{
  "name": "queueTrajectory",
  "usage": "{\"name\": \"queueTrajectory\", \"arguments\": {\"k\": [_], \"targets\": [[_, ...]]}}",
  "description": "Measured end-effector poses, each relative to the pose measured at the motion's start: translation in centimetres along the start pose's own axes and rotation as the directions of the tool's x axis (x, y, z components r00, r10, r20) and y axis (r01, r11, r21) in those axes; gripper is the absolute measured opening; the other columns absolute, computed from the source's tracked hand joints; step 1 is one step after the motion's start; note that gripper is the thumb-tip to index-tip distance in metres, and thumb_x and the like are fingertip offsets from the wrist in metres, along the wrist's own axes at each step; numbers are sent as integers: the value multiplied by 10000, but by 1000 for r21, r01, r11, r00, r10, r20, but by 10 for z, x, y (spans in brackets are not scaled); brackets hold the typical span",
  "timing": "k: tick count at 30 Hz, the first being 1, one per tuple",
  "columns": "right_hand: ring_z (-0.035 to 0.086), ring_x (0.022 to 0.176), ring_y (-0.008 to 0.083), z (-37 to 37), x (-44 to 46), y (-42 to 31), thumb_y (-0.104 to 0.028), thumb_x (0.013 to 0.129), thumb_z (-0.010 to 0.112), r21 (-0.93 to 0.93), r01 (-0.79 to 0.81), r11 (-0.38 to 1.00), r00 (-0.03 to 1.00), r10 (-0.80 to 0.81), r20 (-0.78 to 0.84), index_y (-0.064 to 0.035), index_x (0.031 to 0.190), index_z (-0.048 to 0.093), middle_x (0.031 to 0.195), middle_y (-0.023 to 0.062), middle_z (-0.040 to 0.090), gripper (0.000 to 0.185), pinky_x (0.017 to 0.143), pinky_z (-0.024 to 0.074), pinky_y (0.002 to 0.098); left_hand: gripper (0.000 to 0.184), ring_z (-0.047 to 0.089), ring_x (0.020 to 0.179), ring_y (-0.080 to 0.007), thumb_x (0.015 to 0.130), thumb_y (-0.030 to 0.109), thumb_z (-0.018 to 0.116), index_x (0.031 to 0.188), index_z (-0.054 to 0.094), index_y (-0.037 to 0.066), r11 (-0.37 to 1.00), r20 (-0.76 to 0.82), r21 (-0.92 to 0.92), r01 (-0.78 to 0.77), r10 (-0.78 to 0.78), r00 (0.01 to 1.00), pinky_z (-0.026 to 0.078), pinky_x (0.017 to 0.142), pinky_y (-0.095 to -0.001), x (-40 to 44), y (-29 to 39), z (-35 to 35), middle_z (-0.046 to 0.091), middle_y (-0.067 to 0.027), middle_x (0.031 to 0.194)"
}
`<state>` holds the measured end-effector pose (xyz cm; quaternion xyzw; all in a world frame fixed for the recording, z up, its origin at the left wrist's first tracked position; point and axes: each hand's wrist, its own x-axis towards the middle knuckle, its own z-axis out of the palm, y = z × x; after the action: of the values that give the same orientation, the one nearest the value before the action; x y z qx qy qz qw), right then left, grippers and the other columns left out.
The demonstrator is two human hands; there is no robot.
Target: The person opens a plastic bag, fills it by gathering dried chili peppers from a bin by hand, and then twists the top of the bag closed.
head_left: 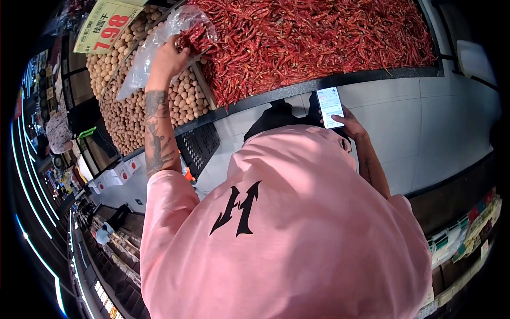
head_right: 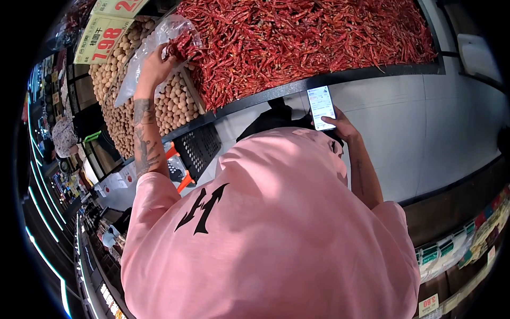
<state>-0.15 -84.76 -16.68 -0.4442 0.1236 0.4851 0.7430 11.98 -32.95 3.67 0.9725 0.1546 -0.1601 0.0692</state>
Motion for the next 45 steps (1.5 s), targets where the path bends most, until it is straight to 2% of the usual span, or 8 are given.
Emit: {"name": "queueTrajectory", "arguments": {"k": [5, 10, 12, 16, 20, 28, 32, 45], "targets": [[646, 1099, 302, -11, -9, -7, -136, 857, 720, 77, 20, 997, 999, -22, 23, -17, 1443, 343, 1263, 192, 608, 707, 961, 528, 422, 950, 232, 1429, -469, 716, 494, 810, 1489, 370, 163, 920, -184, 383, 82, -12, 983, 367, 1015, -669, -23, 30, -3, 280, -227, 1546], [600, 1177, 334, -12, 2, -14, -347, 945, 611, 297, 34, 954, 988, -77, 134, -13, 1462, 329, 1325, 226, 561, 677, 993, 508, 457, 606, 546, 1128, -403, 766, 390, 791, 1213, 578, 42, 975, -382, 133, -180, 218, 898, 459, 861, -531, 2, 19, 19, 553, -234, 1253], [589, 1189, 350, -16, 12, -6, -487, 989, 477, 368, -65, 927, 994, 27, 108, -8, 1463, 336, 1358, 238, 532, 688, 981, 513, 478, 646, 516, 1168, -402, 828, 512, 700, 1209, 584, 4, 999, -134, 42, -11, 17, 991, 455, 939, -490, 13, 18, 16, 535, -243, 1244], [625, 1117, 315, -26, 18, -3, -520, 1025, 349, 246, -72, 967, 995, 53, 80, -16, 1443, 380, 1330, 214, 563, 656, 932, 539, 454, 815, 468, 1245, -458, 855, 667, 563, 1363, 511, 31, 972, -307, 181, 152, -91, 947, 427, 999, -517, 41, -16, 50, 487, -276, 1345], [658, 1052, 290, -30, 8, -10, -438, 1025, 426, 228, -20, 974, 999, 10, 47, 0, 1404, 394, 1244, 199, 619, 580, 897, 560, 422, 944, 318, 1390, -476, 821, 793, 446, 1488, 390, 127, 976, -138, -18, 218, -219, 966, 324, 1099, -562, 45, -12, 54, 317, -293, 1515], [675, 994, 259, -32, 2, -31, -320, 977, 589, 35, -35, 999, 996, 37, -81, -19, 1360, 407, 1161, 170, 657, 520, 848, 567, 377, 778, 367, 1360, -404, 876, 612, 553, 1433, 435, 82, 973, -468, -36, -226, 183, 865, 297, 1104, -554, 30, 31, 83, 386, -207, 1484], [676, 939, 240, -32, 1, -38, -278, 949, 635, -81, -61, 995, 989, 50, -142, -28, 1341, 436, 1100, 146, 668, 506, 822, 554, 370, 801, 309, 1394, -430, 882, 598, 547, 1468, 391, 76, 937, -443, -347, -40, -126, 888, 243, 1139, -557, 45, 23, 82, 359, -254, 1486], [692, 855, 245, -60, 0, -55, -176, 881, 706, -202, -116, 972, 982, 81, -173, -2, 1284, 514, 1027, 129, 685, 479, 781, 568, 390, 616, 453, 1264, -438, 932, 467, 552, 1363, 496, 29, 913, -359, -397, -93, -61, 931, 396, 1063, -460, 4, 52, 30, 377, -302, 1458]]}}
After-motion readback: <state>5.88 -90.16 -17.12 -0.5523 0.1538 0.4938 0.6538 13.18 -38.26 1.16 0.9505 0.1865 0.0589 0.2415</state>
